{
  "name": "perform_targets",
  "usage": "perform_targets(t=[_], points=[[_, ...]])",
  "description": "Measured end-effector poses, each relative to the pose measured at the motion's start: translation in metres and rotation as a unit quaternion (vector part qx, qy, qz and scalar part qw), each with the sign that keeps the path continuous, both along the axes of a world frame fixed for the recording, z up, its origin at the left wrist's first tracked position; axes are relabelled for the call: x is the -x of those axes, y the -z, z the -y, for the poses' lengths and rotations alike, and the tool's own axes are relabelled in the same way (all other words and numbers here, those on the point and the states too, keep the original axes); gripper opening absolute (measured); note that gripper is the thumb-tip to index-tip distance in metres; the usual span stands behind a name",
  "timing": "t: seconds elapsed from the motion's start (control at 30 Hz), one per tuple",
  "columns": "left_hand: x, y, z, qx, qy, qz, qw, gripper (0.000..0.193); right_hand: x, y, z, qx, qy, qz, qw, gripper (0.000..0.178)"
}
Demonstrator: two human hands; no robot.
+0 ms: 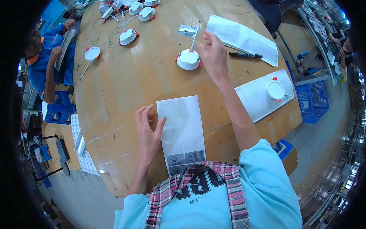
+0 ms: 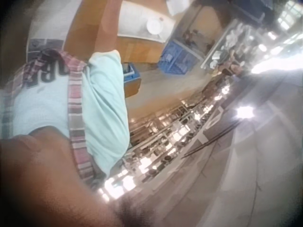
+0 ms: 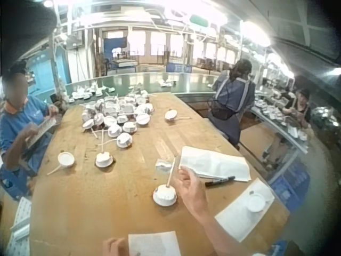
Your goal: The recorder is attaching technical labels to the wires of LED lighting components at a workbench in a factory.
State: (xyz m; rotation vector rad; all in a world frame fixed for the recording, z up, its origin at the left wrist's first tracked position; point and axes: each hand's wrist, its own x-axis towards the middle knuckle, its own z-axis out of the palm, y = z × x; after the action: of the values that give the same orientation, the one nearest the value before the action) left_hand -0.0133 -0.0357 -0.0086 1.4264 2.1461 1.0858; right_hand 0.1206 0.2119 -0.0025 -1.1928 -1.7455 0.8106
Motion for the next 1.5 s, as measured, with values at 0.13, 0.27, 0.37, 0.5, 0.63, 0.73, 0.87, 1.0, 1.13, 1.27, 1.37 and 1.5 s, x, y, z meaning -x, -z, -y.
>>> perform_targets(t=[0.13, 0.27, 0.37, 0.5, 0.63, 0.73, 0.87, 1.0, 1.13, 1.27, 1.37, 1.5], points=[[-0.004, -0.009, 0.017, 0.044, -0.022, 0.121, 0.991, 0.048, -0.013, -0.004, 0.037, -0.093, -0.004, -0.008, 0.996, 0.026], [-0.004, -0.012, 0.023, 0.05, -0.046, 0.283, 0.957, 0.048, -0.018, 0.005, 0.071, -0.08, -0.062, -0.001, 0.995, 0.022], [0.008, -0.01, 0.017, 0.038, -0.029, 0.142, 0.989, 0.046, -0.014, 0.003, 0.093, -0.067, -0.106, -0.001, 0.992, 0.019], [0.058, -0.002, -0.048, -0.041, -0.025, 0.016, 0.999, 0.044, -0.012, 0.015, 0.103, -0.067, -0.133, -0.008, 0.989, 0.017], [0.136, 0.02, -0.137, -0.147, -0.073, -0.097, 0.982, 0.054, -0.006, 0.016, 0.114, -0.063, -0.169, -0.018, 0.983, 0.016], [0.175, 0.029, -0.204, -0.093, -0.123, -0.163, 0.974, 0.07, -0.006, 0.019, 0.117, -0.057, -0.178, -0.018, 0.982, 0.015], [0.185, 0.035, -0.24, -0.047, -0.172, -0.146, 0.973, 0.073, -0.008, 0.018, 0.116, -0.053, -0.175, -0.024, 0.983, 0.016], [0.167, 0.037, -0.209, -0.047, -0.118, -0.131, 0.983, 0.069, -0.005, 0.018, 0.111, -0.048, -0.18, -0.025, 0.982, 0.015], [0.106, 0.035, -0.129, -0.06, -0.076, -0.101, 0.99, 0.065, -0.008, 0.012, 0.111, -0.006, -0.18, -0.047, 0.982, 0.015], [0.063, 0.027, -0.058, -0.025, -0.049, -0.091, 0.994, 0.065, 0.002, 0.005, 0.107, 0.043, -0.197, -0.067, 0.977, 0.016], [0.053, 0.031, -0.029, -0.023, -0.053, -0.075, 0.995, 0.066, 0.021, 0.001, 0.105, 0.087, -0.228, -0.128, 0.961, 0.016], [0.041, 0.013, -0.014, -0.049, -0.081, -0.104, 0.99, 0.064, 0.025, -0.008, 0.104, 0.07, -0.241, -0.126, 0.96, 0.015]])
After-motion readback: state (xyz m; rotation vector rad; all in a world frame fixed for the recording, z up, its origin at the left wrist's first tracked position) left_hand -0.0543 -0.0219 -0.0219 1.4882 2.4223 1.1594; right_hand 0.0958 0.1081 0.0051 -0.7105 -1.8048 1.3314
